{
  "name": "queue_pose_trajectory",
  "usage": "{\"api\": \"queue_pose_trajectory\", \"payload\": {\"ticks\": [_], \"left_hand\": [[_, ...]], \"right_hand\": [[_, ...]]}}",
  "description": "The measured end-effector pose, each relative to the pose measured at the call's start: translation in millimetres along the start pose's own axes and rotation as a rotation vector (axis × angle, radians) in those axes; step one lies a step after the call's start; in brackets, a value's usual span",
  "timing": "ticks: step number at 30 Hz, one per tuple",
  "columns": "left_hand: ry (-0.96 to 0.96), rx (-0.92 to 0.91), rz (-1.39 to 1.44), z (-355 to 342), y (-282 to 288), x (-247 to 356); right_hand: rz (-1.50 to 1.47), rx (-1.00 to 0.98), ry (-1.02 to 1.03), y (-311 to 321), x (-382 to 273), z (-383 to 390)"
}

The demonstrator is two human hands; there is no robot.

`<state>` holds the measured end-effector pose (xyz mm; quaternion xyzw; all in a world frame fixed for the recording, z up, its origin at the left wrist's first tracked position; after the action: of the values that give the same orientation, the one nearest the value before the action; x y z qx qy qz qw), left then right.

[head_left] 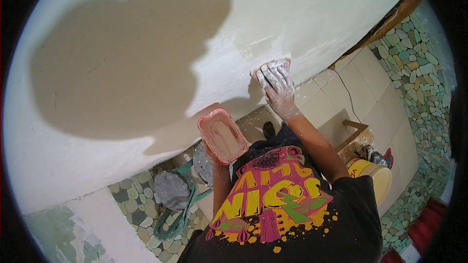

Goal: The recorder is applying white plaster or filler to a wall using a spatula and a small container.

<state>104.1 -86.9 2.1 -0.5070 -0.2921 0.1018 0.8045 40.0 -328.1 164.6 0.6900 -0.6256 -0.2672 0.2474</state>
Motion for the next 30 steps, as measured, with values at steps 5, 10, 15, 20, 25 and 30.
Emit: {"api": "queue_pose_trajectory", "payload": {"ticks": [5,10,15,20,25,30], "left_hand": [[0.047,-0.040,0.012,-2,-7,-5],[0.083,-0.071,0.031,2,-11,-13],[0.047,-0.114,0.030,3,-22,-12],[0.007,-0.111,0.030,5,-25,-7],[-0.020,-0.176,-0.031,9,-39,-2],[0.027,-0.119,0.015,2,-33,-4]], "right_hand": [[-0.319,0.052,-0.285,13,9,23],[-1.240,0.534,-1.052,44,59,21],[-1.671,0.743,-1.041,66,63,-3],[-1.602,0.981,-1.042,67,57,7],[-0.273,0.533,-0.170,102,8,-28],[-0.124,0.490,0.122,51,-11,-48]]}}
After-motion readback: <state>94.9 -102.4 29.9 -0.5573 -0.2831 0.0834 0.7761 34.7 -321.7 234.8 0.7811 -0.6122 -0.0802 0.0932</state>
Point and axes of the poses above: each hand's wrist, its own z-axis away from the middle knuckle, its own y-axis out of the back of the hand, x = y × z, the point moved 10 cm from there along -z, towards the middle knuckle, and after that the axes turned 13 degrees about y, right-handed, at the moved point
